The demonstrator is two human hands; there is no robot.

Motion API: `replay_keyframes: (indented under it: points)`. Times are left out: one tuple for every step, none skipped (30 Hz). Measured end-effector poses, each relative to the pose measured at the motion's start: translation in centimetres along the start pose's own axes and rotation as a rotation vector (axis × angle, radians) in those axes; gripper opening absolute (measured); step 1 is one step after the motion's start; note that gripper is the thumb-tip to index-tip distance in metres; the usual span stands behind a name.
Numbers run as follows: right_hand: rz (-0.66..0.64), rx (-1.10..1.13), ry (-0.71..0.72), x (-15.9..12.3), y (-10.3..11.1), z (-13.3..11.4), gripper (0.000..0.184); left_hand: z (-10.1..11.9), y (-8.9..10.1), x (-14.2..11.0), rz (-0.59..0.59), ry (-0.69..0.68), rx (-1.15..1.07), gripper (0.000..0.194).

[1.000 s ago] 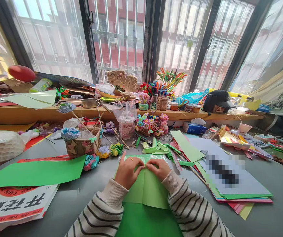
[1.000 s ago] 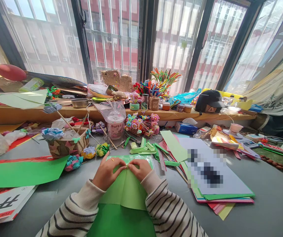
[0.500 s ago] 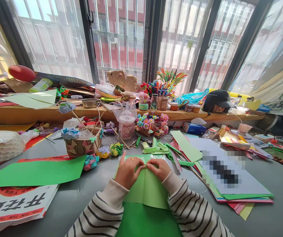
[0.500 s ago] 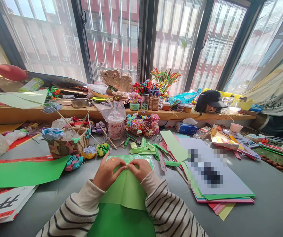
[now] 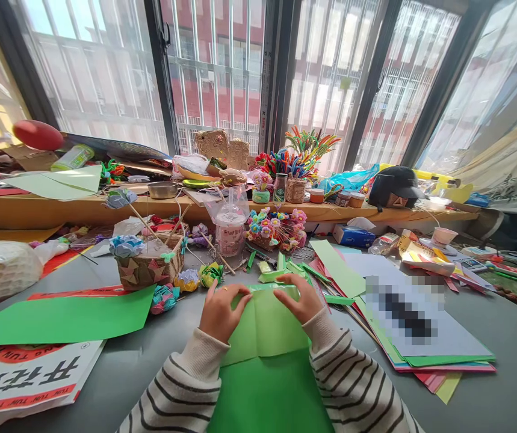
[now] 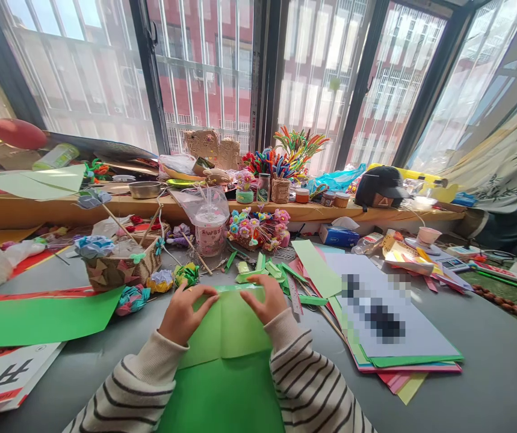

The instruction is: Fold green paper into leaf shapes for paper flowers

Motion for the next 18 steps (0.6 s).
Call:
replay_keyframes:
  points:
    - [0.103, 0.025, -0.028, 0.1, 0.5, 0.2, 0.035, -0.4, 0.3, 0.1, 0.06, 0.071, -0.051, 0.016]
    - [0.191, 0.07, -0.07, 0.2, 0.9, 0.5, 0.041, -0.9, 0.6, 0.2, 0.134, 0.169, -0.108, 0.017]
    - [0.24, 0.128, -0.114, 0.2, 1.2, 0.7, 0.046, -1.5, 0.9, 0.3, 0.197, 0.279, -0.179, 0.02]
    - [0.257, 0.192, -0.155, 0.2, 1.2, 0.8, 0.049, -1.9, 1.1, 0.3, 0.252, 0.391, -0.259, 0.022]
    - [0.246, 0.255, -0.186, 0.2, 1.1, 0.8, 0.051, -2.4, 1.3, 0.4, 0.296, 0.475, -0.338, 0.025]
    - [0.207, 0.308, -0.2, 0.1, 0.8, 0.8, 0.052, -2.7, 1.4, 0.4, 0.335, 0.554, -0.431, 0.028]
    - [0.153, 0.344, -0.203, 0.0, 0.3, 0.6, 0.052, -2.9, 1.4, 0.4, 0.356, 0.614, -0.531, 0.03]
    - [0.072, 0.37, -0.2, -0.1, -0.2, 0.4, 0.05, -3.1, 1.3, 0.3, 0.368, 0.656, -0.625, 0.033]
    - [-0.03, 0.405, -0.193, -0.3, -0.8, 0.2, 0.047, -3.1, 1.1, 0.3, 0.379, 0.684, -0.7, 0.034]
    - [-0.096, 0.441, -0.19, -0.4, -1.4, 0.0, 0.044, -3.1, 0.8, 0.3, 0.377, 0.701, -0.763, 0.036]
    - [-0.125, 0.466, -0.195, -0.5, -1.9, 0.0, 0.041, -3.0, 0.5, 0.2, 0.358, 0.708, -0.806, 0.037]
    - [-0.13, 0.469, -0.205, -0.5, -2.3, 0.0, 0.037, -2.9, 0.1, 0.2, 0.323, 0.712, -0.845, 0.037]
    - [-0.133, 0.465, -0.196, -0.5, -2.6, 0.1, 0.031, -2.8, -0.2, 0.1, 0.276, 0.712, -0.89, 0.037]
    - [-0.118, 0.466, -0.185, -0.4, -2.7, 0.3, 0.027, -2.6, -0.5, 0.1, 0.216, 0.705, -0.94, 0.038]
    - [-0.096, 0.459, -0.178, -0.3, -2.6, 0.5, 0.025, -2.5, -0.8, 0.1, 0.157, 0.697, -0.987, 0.039]
    - [-0.081, 0.449, -0.175, -0.2, -2.5, 0.7, 0.024, -2.4, -0.9, 0.1, 0.1, 0.687, -1.025, 0.04]
    - [-0.073, 0.43, -0.173, -0.1, -2.3, 0.9, 0.024, -2.3, -1.0, 0.1, 0.048, 0.674, -1.047, 0.041]
    - [-0.078, 0.402, -0.171, 0.0, -2.1, 1.1, 0.024, -2.2, -0.9, 0.2, 0.0, 0.66, -1.052, 0.042]
Point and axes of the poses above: each hand's wrist, its own x-axis towards the middle knuckle, its own y-axis out of the back of the hand, z = x × y, the point moved 1 cm from there along x, towards the middle knuckle, and after that the axes turned 3 degrees about x, right-handed, at the moved point
